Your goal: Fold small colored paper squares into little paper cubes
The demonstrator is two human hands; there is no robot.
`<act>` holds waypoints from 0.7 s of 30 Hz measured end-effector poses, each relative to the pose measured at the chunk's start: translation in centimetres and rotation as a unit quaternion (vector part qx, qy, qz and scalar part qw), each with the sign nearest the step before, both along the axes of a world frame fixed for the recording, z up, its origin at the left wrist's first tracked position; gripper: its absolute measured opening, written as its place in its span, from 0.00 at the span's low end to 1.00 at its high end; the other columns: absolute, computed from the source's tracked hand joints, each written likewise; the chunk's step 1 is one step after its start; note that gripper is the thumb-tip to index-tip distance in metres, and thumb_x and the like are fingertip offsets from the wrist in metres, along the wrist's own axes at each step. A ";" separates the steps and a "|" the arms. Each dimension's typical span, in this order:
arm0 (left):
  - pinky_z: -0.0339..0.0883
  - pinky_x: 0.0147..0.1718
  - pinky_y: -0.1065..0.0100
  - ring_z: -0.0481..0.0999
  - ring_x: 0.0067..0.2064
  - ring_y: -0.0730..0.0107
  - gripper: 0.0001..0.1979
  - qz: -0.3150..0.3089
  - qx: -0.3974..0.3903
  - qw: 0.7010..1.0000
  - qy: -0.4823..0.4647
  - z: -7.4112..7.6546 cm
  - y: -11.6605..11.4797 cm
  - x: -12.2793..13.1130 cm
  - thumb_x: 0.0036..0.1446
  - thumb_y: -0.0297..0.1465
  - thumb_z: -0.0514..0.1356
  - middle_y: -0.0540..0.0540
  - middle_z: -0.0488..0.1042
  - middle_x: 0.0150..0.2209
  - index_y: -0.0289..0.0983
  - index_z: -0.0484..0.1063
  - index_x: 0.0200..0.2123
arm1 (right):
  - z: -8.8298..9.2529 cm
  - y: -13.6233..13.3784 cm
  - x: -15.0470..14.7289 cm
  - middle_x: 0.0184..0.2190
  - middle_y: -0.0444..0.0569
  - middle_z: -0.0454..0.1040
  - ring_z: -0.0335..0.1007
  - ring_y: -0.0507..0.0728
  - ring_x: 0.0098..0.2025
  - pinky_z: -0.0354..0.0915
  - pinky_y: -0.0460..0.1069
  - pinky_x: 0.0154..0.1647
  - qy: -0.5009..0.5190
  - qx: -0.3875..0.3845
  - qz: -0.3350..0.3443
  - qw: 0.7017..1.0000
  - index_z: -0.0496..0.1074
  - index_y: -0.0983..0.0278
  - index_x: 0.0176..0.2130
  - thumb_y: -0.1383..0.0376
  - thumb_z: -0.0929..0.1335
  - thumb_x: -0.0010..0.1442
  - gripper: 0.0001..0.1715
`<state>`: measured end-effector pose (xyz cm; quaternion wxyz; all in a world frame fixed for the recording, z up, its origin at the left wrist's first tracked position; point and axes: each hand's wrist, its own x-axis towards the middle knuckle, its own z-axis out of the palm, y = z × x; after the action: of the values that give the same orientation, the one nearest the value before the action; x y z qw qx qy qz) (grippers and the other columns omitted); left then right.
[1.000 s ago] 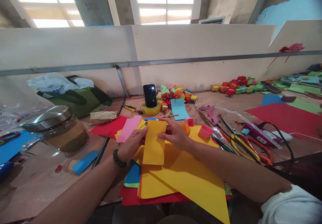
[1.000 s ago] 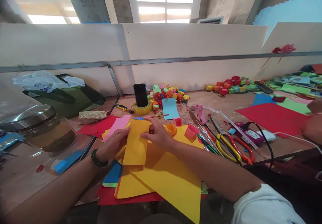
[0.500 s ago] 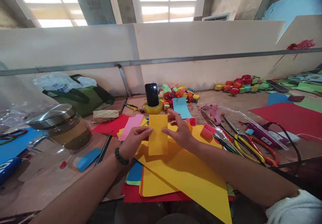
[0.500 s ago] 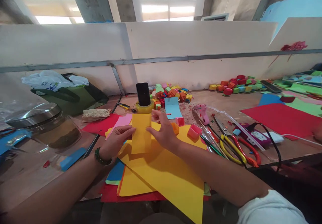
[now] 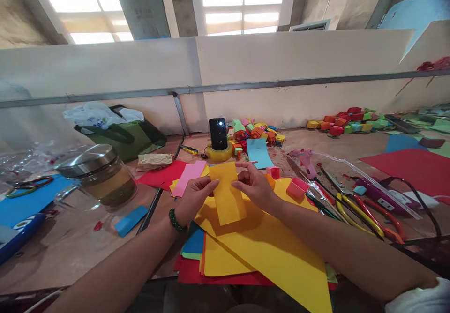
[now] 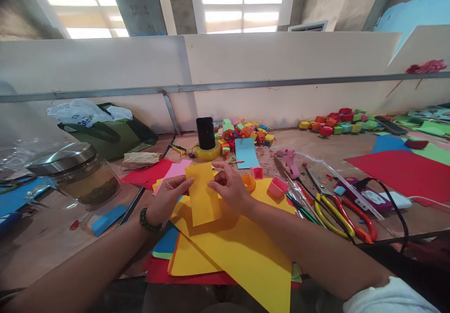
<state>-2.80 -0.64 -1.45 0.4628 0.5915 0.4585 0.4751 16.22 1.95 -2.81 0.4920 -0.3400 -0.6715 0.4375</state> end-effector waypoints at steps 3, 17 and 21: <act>0.63 0.27 0.70 0.64 0.25 0.74 0.24 0.035 0.015 0.999 -0.001 0.0 0.2 -0.1 0.44 0.51 0.65 0.50 0.66 0.21 0.34 0.70 0.20 | 0.1 -0.2 0.1 0.23 0.37 0.64 0.62 0.51 0.25 0.59 0.47 0.27 -0.020 0.000 0.009 1.000 0.62 0.62 0.48 0.59 0.70 0.49 0.27; 0.58 0.24 0.71 0.61 0.23 0.75 0.24 0.022 0.021 1.000 0.009 0.4 -0.3 0.3 0.44 0.49 0.64 0.52 0.61 0.17 0.35 0.66 0.16 | 0.2 -0.7 0.3 0.22 0.39 0.69 0.71 0.55 0.28 0.66 0.49 0.28 0.014 -0.093 0.070 0.993 0.63 0.60 0.50 0.48 0.74 0.48 0.36; 0.60 0.25 0.70 0.62 0.24 0.74 0.23 0.019 0.020 1.000 0.012 0.5 -0.5 0.3 0.45 0.49 0.63 0.51 0.64 0.18 0.35 0.67 0.17 | 0.4 -0.8 0.3 0.23 0.41 0.71 0.73 0.57 0.29 0.68 0.50 0.29 0.004 -0.074 0.064 0.995 0.64 0.60 0.50 0.48 0.73 0.49 0.34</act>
<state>-2.47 -1.11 -0.90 0.4359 0.5975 0.4660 0.4856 16.56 1.17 -2.41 0.4395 -0.3299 -0.6556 0.5179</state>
